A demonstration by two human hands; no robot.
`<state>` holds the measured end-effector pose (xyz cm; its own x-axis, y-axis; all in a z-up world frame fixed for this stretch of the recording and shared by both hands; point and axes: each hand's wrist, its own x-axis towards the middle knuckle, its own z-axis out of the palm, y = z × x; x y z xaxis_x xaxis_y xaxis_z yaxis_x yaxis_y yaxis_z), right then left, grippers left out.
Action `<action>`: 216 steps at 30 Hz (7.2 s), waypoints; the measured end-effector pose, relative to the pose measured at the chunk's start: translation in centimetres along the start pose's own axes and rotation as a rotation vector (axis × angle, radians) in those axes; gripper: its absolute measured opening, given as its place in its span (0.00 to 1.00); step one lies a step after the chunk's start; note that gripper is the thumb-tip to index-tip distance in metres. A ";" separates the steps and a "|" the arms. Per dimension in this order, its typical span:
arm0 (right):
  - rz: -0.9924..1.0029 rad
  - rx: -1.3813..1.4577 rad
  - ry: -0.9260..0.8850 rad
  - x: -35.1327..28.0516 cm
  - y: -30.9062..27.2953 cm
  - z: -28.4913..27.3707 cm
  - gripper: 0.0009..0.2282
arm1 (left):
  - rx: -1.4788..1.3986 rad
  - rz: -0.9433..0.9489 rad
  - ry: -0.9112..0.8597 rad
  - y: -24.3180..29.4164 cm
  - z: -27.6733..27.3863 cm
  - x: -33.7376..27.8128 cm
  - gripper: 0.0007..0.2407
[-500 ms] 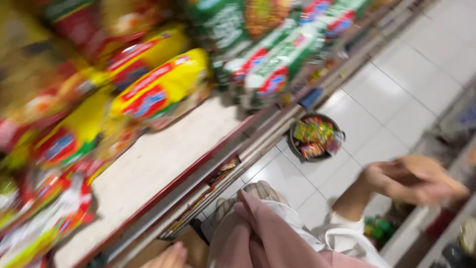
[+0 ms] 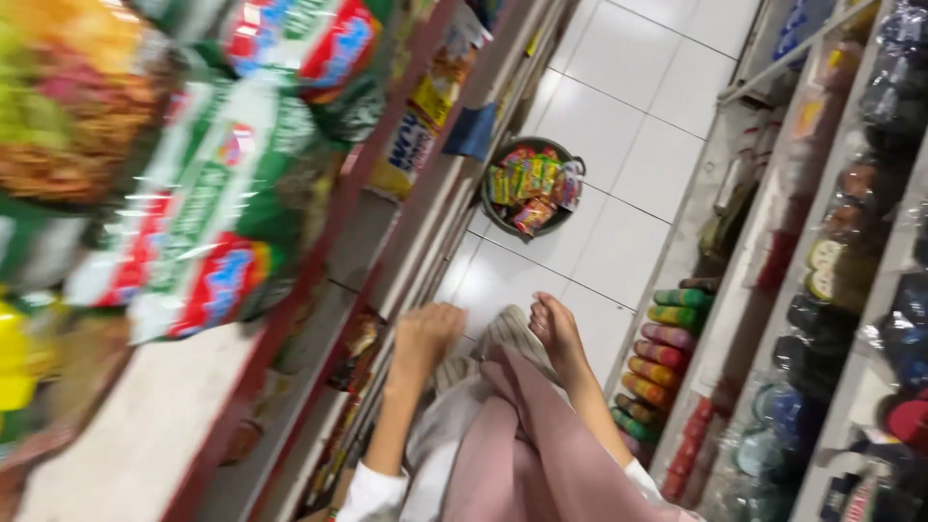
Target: Stock instant noodle packets onto a grocery store shelf from a cardboard box.
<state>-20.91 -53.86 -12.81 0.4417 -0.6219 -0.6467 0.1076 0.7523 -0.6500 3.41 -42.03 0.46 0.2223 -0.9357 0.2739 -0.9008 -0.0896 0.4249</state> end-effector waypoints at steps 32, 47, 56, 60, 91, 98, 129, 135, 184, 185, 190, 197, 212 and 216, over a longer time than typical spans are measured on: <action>-0.846 -2.123 -0.372 46.9 -18.0 14.2 0.31 | -0.167 -0.668 0.301 -22.1 39.9 21.5 0.24; 0.108 -0.485 -0.804 31.0 -29.2 3.5 0.16 | -0.827 -0.837 0.702 1.8 25.3 25.8 0.12; 0.251 -0.796 -1.082 27.9 -32.3 -4.6 0.21 | -0.646 -1.022 0.573 16.9 19.6 23.0 0.17; 0.008 -1.074 -1.391 28.3 -31.0 -4.2 0.21 | -0.343 -0.995 0.545 21.8 15.3 21.5 0.15; -0.095 -0.994 -1.853 -12.4 -10.9 17.9 0.16 | -0.113 -1.007 0.951 22.6 -6.1 -10.9 0.09; -0.091 -0.839 -1.731 -10.9 -11.9 26.7 0.12 | -0.029 -0.554 1.083 17.3 -15.7 -8.8 0.12; -1.490 -1.475 -1.317 -28.2 -13.1 45.8 0.13 | 0.647 -0.496 0.121 7.6 -37.4 -13.3 0.20; -1.349 -1.332 -1.488 -29.0 -9.8 47.4 0.15 | 0.649 -0.626 0.154 7.9 -38.8 -16.9 0.20; -1.672 -2.343 -0.831 -26.0 -14.2 46.5 0.21 | 1.071 -0.522 0.232 4.6 -40.3 -16.0 0.20; -1.725 -2.315 -0.864 -26.0 -13.7 46.6 0.23 | 1.031 -0.526 0.171 4.3 -40.5 -16.2 0.19; -1.831 -2.247 -1.004 -27.1 -11.6 47.6 0.31 | 0.964 -0.525 0.125 3.6 -41.2 -16.9 0.19; -1.745 -1.980 -1.089 -28.2 -9.6 49.1 0.25 | 0.913 -0.480 0.139 3.4 -41.5 -17.1 0.18; -1.343 -1.395 -1.723 -28.6 -6.8 50.1 0.16 | 0.597 -0.423 0.291 2.7 -42.1 -18.0 0.22; -1.013 -1.333 -1.791 -28.9 -7.4 50.4 0.06 | 0.416 -0.310 0.388 3.2 -43.2 -18.5 0.22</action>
<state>10.38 -30.47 30.81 0.7069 0.6729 0.2181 0.6132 -0.4293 -0.6630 12.51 -10.32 34.02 0.5434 -0.6612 0.5173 -0.8253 -0.5333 0.1853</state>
